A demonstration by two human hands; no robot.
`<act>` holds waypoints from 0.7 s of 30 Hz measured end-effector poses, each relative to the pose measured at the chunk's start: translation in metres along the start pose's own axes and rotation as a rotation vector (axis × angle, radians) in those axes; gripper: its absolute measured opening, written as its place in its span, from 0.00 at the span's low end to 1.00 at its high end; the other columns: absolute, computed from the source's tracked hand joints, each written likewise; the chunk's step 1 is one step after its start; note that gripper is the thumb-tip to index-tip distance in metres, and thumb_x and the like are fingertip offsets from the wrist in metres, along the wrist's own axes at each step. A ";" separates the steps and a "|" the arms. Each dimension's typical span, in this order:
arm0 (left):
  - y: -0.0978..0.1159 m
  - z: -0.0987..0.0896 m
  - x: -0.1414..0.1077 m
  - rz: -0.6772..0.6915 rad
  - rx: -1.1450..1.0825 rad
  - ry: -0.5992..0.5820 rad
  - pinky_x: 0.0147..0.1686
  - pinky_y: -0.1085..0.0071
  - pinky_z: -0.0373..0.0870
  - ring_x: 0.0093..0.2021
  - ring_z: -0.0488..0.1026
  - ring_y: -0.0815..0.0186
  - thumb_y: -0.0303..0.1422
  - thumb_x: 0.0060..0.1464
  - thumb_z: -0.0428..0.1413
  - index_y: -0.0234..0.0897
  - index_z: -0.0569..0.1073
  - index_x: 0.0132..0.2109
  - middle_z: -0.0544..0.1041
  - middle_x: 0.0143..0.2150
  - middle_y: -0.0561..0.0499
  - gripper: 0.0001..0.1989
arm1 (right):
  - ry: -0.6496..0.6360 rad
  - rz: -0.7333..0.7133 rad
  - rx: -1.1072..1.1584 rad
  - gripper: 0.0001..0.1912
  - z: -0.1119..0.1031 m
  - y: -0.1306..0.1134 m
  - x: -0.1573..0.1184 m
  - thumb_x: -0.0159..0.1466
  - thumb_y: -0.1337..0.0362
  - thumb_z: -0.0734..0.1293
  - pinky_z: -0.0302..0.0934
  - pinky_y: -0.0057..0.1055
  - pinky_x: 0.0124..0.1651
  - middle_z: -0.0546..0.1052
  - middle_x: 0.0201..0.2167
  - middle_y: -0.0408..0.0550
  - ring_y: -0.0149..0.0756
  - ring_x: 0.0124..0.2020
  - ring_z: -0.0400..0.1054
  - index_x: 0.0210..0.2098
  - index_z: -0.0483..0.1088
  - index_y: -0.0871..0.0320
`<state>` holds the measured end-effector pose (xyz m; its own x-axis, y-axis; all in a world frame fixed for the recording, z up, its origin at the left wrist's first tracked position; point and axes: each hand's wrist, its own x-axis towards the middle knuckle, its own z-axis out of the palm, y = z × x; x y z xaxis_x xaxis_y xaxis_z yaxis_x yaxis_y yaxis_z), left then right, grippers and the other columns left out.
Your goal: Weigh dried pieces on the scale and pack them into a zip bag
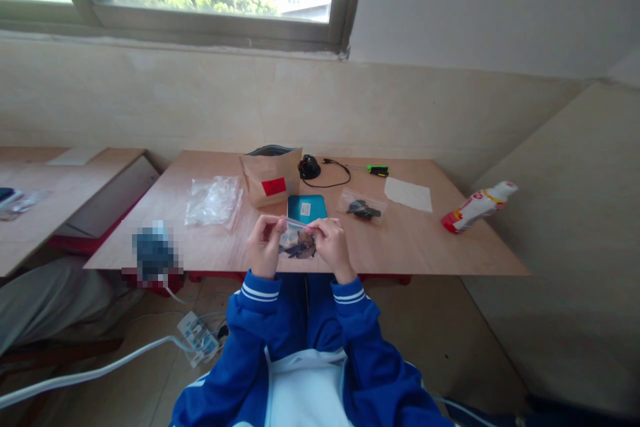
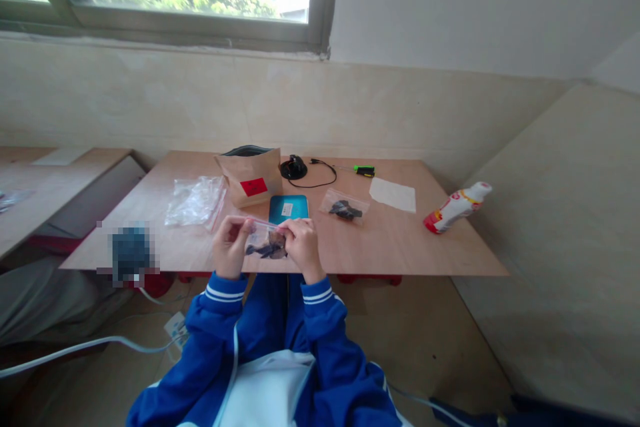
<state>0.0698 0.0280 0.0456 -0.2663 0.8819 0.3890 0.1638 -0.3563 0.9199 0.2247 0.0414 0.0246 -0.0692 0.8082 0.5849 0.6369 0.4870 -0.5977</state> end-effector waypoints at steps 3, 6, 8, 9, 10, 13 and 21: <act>-0.002 -0.003 0.001 -0.001 -0.001 0.014 0.30 0.75 0.66 0.28 0.69 0.71 0.42 0.55 0.56 0.37 0.70 0.32 0.72 0.26 0.55 0.13 | -0.032 -0.003 0.002 0.08 -0.002 0.005 0.001 0.64 0.67 0.65 0.57 0.34 0.44 0.79 0.31 0.44 0.36 0.35 0.70 0.31 0.76 0.53; -0.003 -0.005 0.002 -0.009 -0.007 0.005 0.31 0.75 0.66 0.29 0.69 0.70 0.42 0.54 0.57 0.37 0.70 0.32 0.72 0.27 0.54 0.12 | -0.031 0.012 -0.027 0.09 -0.007 0.012 0.001 0.63 0.67 0.66 0.57 0.35 0.45 0.79 0.30 0.45 0.37 0.37 0.70 0.28 0.76 0.53; -0.004 -0.005 0.003 -0.023 -0.028 -0.013 0.31 0.74 0.66 0.29 0.70 0.70 0.42 0.53 0.57 0.37 0.71 0.32 0.72 0.27 0.54 0.13 | -0.008 0.017 -0.039 0.11 -0.010 0.015 0.000 0.64 0.68 0.65 0.57 0.36 0.45 0.79 0.29 0.45 0.37 0.35 0.70 0.26 0.76 0.54; -0.004 -0.004 0.003 -0.033 -0.047 -0.017 0.31 0.74 0.66 0.29 0.69 0.70 0.42 0.53 0.57 0.36 0.71 0.31 0.72 0.27 0.53 0.13 | 0.004 0.014 -0.038 0.12 -0.011 0.017 0.000 0.64 0.68 0.64 0.57 0.36 0.45 0.79 0.29 0.44 0.37 0.34 0.70 0.26 0.76 0.54; -0.004 -0.003 0.003 -0.045 -0.071 -0.014 0.31 0.74 0.66 0.28 0.69 0.70 0.43 0.53 0.57 0.36 0.70 0.31 0.72 0.26 0.54 0.13 | 0.009 0.007 -0.032 0.12 -0.012 0.018 -0.001 0.64 0.68 0.64 0.57 0.36 0.45 0.79 0.29 0.44 0.36 0.34 0.71 0.27 0.76 0.54; -0.006 0.000 0.003 -0.075 -0.150 0.051 0.29 0.75 0.65 0.27 0.68 0.71 0.43 0.54 0.56 0.36 0.69 0.31 0.70 0.24 0.55 0.14 | -0.002 0.008 -0.008 0.09 -0.016 0.023 -0.003 0.64 0.64 0.66 0.58 0.36 0.44 0.80 0.30 0.44 0.37 0.34 0.71 0.29 0.77 0.53; -0.017 0.009 0.007 -0.142 -0.281 0.074 0.29 0.77 0.63 0.27 0.66 0.73 0.40 0.53 0.58 0.36 0.67 0.29 0.69 0.25 0.56 0.13 | 0.085 0.058 0.031 0.13 -0.025 0.034 -0.004 0.65 0.62 0.63 0.60 0.35 0.41 0.77 0.23 0.44 0.37 0.31 0.71 0.26 0.74 0.55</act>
<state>0.0736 0.0428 0.0321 -0.3376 0.9078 0.2487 -0.1462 -0.3116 0.9389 0.2653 0.0465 0.0155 0.0333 0.8050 0.5923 0.6136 0.4513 -0.6479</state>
